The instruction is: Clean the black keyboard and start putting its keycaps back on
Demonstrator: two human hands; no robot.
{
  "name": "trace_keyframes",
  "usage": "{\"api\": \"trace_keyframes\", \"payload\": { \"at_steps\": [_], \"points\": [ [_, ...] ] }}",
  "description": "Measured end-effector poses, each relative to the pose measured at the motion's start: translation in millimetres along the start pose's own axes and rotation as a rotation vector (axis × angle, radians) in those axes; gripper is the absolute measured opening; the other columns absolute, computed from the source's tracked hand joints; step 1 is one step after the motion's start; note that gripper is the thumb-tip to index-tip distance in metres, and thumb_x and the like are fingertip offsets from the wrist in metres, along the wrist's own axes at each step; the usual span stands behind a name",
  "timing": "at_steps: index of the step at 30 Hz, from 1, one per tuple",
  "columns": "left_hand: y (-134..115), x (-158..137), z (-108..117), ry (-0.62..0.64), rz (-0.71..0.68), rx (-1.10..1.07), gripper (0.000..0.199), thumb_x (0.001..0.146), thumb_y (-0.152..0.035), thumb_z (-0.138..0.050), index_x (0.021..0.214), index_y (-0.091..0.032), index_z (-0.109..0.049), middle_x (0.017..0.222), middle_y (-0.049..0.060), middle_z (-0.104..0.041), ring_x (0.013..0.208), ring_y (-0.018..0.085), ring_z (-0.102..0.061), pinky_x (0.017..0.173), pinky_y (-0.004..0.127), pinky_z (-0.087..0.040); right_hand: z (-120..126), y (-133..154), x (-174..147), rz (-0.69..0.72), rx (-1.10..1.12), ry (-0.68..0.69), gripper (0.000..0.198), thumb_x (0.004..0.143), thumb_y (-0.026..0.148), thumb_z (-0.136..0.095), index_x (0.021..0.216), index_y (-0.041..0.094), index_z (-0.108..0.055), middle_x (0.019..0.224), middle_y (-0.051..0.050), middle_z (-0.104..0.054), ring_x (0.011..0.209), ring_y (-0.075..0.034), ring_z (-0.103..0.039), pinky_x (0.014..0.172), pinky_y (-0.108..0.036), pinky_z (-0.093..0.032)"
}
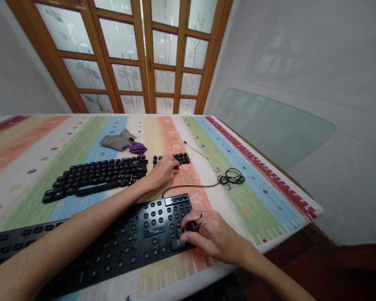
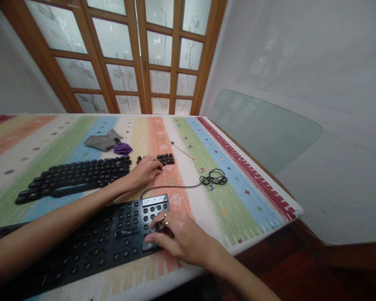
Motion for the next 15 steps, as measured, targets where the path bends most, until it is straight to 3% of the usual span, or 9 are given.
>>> {"api": "trace_keyframes", "payload": {
  "at_steps": [4,12,15],
  "points": [
    [-0.1,0.0,0.7,-0.002,-0.022,0.022,0.010,0.084,-0.014,-0.062,0.088,-0.016,-0.072,0.091,0.009,-0.065,0.097,0.026,-0.054,0.085,0.038,-0.046,-11.6,3.9,6.8,0.055,-0.076,0.080,0.034,0.098,0.046,-0.054,0.096,0.014,-0.066,0.081,-0.006,-0.068,0.074,-0.016,-0.063,0.071,-0.027,-0.047],
    [-2.1,-1.4,5.4,-0.062,-0.055,0.043,0.008,0.083,-0.012,-0.064,0.090,-0.015,-0.068,0.092,0.009,-0.063,0.096,0.026,-0.054,0.084,0.039,-0.047,-13.7,-2.1,13.3,-0.027,-0.152,0.128,0.030,0.097,0.043,-0.057,0.092,0.014,-0.067,0.084,-0.008,-0.069,0.078,-0.019,-0.062,0.074,-0.031,-0.046],
    [-7.2,-6.0,15.7,-0.115,-0.076,0.022,0.007,0.085,-0.015,-0.065,0.092,-0.015,-0.067,0.093,0.008,-0.062,0.097,0.026,-0.055,0.085,0.039,-0.048,-9.3,-11.9,21.6,-0.145,-0.100,0.098,0.030,0.097,0.040,-0.055,0.085,0.014,-0.065,0.080,-0.007,-0.068,0.075,-0.019,-0.062,0.070,-0.030,-0.045]
  ]
}}
Point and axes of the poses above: each hand's wrist, its own x-axis towards the middle knuckle, its own z-axis out of the back of the hand, y = z × x, the point moved 8 cm from there along x, towards the middle knuckle
